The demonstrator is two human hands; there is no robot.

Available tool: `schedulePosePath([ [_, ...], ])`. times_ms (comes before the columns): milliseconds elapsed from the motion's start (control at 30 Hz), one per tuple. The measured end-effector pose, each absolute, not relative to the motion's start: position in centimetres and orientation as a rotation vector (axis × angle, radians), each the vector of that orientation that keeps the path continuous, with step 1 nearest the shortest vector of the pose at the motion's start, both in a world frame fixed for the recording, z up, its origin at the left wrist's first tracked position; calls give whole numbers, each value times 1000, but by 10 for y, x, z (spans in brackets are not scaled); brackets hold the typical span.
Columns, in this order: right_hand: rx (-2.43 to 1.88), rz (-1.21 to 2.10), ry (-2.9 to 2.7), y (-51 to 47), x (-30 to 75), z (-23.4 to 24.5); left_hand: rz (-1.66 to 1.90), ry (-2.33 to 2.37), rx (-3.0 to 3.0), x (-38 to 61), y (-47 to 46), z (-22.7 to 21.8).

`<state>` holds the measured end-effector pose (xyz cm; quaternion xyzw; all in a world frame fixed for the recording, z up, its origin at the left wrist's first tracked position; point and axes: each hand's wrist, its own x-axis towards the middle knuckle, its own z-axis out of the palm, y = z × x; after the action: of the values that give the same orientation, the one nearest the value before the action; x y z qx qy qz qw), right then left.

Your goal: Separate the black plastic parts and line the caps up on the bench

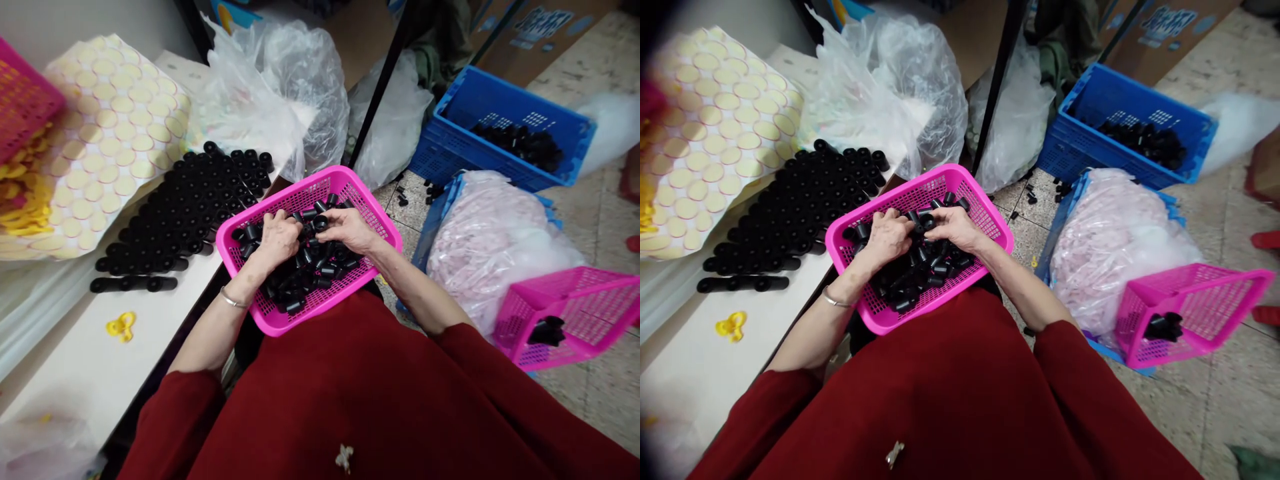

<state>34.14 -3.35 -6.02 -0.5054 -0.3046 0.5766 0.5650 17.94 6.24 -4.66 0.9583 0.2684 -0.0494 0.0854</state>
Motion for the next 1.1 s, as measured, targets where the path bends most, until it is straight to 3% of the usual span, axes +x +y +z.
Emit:
schedulePosePath([
  [200, -1110, 1369, -624, -41, 336, -64, 484, 856, 1930, 163, 64, -42],
  [333, -1042, 1395, -548, -41, 339, -65, 543, 770, 1271, 158, 58, -40],
  [500, -953, 1465, -516, -41, 344, -61, 477, 748, 952, 145, 65, -29],
  [800, -1133, 1380, -608, -31, 337, -58, 803, 1114, 1426, 99, 84, -14],
  [1000, -1367, 1291, -900, -6, 317, -64, 362, 982, 2421, 109, 73, -30],
  [1100, -1342, 1271, -895, -1, 310, -64, 176, 918, 2582, 116, 70, -32],
])
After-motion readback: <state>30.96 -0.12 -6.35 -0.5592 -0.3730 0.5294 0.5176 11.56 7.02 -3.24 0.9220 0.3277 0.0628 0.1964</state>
